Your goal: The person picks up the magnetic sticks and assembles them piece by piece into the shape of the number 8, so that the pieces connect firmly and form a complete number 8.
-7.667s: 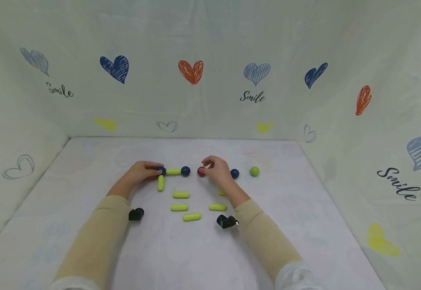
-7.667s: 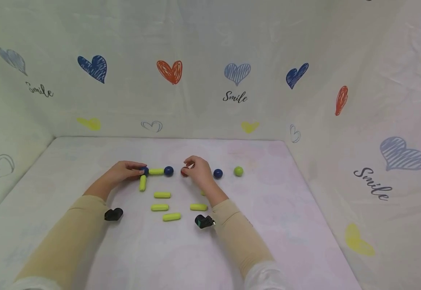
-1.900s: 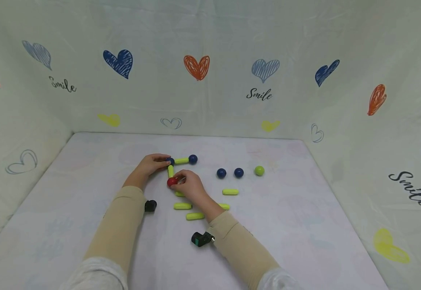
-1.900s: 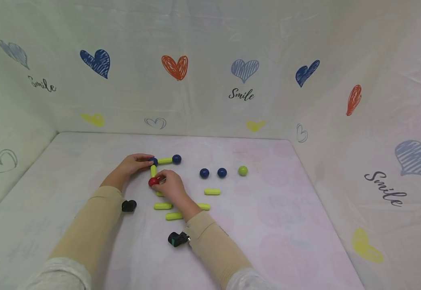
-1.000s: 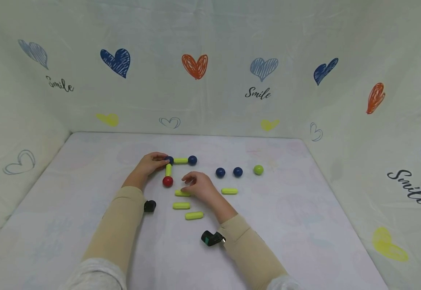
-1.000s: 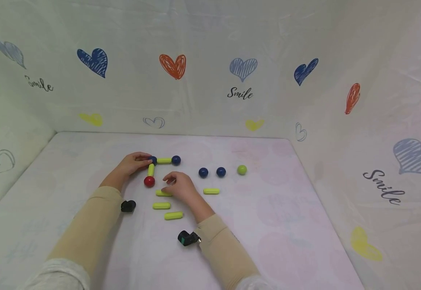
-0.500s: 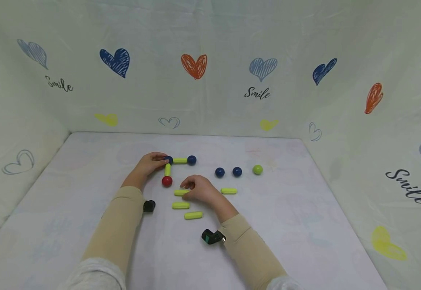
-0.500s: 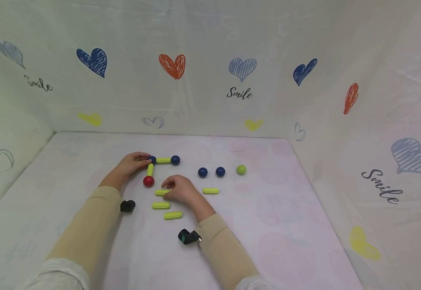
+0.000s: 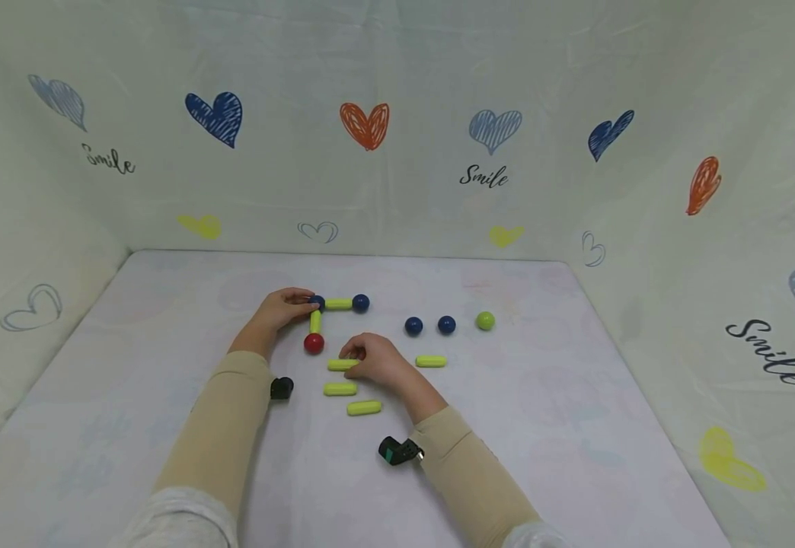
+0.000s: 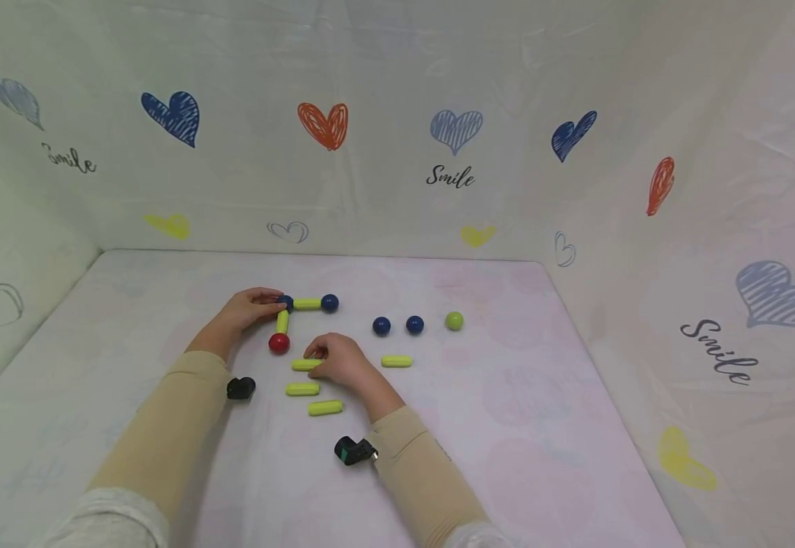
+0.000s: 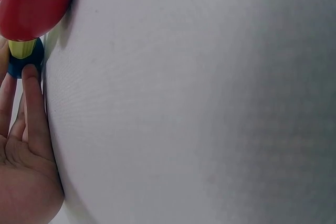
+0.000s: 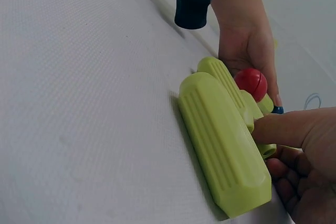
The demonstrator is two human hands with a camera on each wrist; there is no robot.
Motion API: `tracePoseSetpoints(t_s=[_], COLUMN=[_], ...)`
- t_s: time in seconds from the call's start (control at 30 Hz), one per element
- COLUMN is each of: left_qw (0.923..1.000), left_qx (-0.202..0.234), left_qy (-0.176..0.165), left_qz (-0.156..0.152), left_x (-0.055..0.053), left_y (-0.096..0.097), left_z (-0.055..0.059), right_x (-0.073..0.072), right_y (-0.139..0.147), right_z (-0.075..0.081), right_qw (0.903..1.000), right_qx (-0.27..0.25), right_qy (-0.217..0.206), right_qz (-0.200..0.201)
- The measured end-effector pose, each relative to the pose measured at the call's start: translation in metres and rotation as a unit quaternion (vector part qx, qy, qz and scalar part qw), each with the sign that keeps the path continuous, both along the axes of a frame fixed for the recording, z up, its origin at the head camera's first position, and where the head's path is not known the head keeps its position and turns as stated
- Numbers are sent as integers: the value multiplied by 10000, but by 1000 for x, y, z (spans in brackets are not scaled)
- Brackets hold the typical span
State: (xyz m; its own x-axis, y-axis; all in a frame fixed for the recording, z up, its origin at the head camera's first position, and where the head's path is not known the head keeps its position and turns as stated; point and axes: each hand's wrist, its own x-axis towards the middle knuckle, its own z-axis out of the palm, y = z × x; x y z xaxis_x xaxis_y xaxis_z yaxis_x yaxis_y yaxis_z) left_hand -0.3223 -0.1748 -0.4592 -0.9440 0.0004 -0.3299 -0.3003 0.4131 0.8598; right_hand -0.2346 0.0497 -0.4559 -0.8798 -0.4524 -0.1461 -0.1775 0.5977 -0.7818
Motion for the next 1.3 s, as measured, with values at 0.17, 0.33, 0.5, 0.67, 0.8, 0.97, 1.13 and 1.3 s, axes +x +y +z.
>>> tracePoseSetpoints(t_s=[0.17,0.33,0.5,0.67,0.8,0.97,1.13,1.3], left_qw=[9999,9998,9999,9998,9997,9997,9998,9995], left_qx=[102,107,38,41,69,63,34,-19], left_qy=[125,144,151,170,221,254,193,298], left_qz=[31,38,-10,-15,-26,-34,25,-42], left_x=[7,9,6,5,7,6,5,5], left_y=[1,1,1,1,1,2,2,2], left_z=[4,2,-2,-2,-1,-1,-1,-1], right_x=[1,1,0,-3,-6,-9,-13,-18], right_y=[0,1,1,1,1,-1,-1,-1], right_z=[0,0,3,7,11,14,15,12], right_qw=[10000,10000,9998,9993,9991,9994,9996,9997], right_qx=[-36,-93,-121,-182,-215,-186,-170,-140], right_qy=[14,-24,-135,-282,-316,-260,-183,-83], right_qz=[14,-11,-62,-140,-188,-165,-146,-174])
